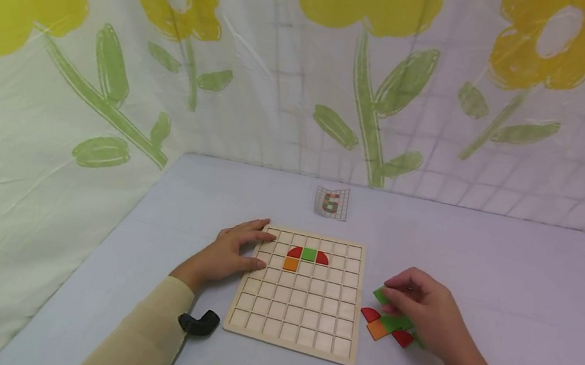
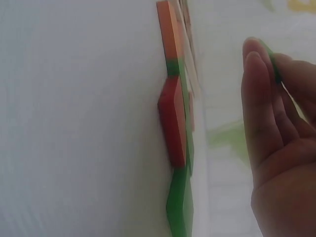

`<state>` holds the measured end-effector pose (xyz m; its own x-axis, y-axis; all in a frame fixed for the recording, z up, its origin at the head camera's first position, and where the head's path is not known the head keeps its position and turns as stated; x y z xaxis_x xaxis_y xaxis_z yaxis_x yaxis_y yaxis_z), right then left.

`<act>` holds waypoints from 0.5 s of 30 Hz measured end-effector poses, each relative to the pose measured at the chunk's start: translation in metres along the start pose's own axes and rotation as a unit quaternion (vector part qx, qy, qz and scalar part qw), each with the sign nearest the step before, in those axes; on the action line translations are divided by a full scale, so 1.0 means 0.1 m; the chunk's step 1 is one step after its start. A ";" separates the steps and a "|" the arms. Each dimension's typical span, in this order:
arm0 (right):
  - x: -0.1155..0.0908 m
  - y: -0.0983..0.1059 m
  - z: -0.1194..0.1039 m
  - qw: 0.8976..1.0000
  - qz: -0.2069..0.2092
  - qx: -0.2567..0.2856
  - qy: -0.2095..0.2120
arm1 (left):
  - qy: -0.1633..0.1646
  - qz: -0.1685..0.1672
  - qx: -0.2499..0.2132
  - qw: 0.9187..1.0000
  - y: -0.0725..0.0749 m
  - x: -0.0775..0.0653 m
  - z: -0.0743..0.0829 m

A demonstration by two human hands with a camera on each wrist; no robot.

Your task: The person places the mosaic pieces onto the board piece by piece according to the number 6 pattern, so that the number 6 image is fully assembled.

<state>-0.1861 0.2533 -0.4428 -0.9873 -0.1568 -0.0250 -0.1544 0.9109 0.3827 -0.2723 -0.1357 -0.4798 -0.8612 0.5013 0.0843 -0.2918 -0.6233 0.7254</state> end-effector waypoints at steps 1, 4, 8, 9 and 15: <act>0.00 -0.02 -0.02 1.000 0.000 -0.001 0.006 | -0.001 0.001 -0.001 1.000 0.00 0.00 0.00; -0.01 -0.07 -0.09 1.000 0.002 -0.004 0.022 | -0.004 0.002 -0.003 1.000 0.00 0.00 -0.01; 0.00 -0.12 -0.10 1.000 -0.002 0.002 0.023 | -0.009 0.004 -0.005 1.000 0.01 0.00 0.00; 0.01 -0.13 -0.10 1.000 -0.005 0.003 0.019 | -0.009 0.004 -0.005 1.000 0.01 0.00 0.00; 0.03 -0.20 -0.15 1.000 -0.006 -0.030 0.001 | -0.009 0.002 -0.009 1.000 0.00 0.00 -0.01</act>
<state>-0.1859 0.2291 -0.4370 -0.9854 -0.1682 -0.0271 -0.1629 0.8842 0.4378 -0.2728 -0.1359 -0.4803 -0.8553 0.5085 0.0995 -0.2958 -0.6368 0.7120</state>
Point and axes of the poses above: each hand's wrist, its own x-axis towards the middle knuckle, its own y-axis out of the back of the hand, z = x × y, the point moved 5 cm from there along x, towards the middle knuckle, and after that the axes turned 7 degrees about -y, right-handed, at the moved point
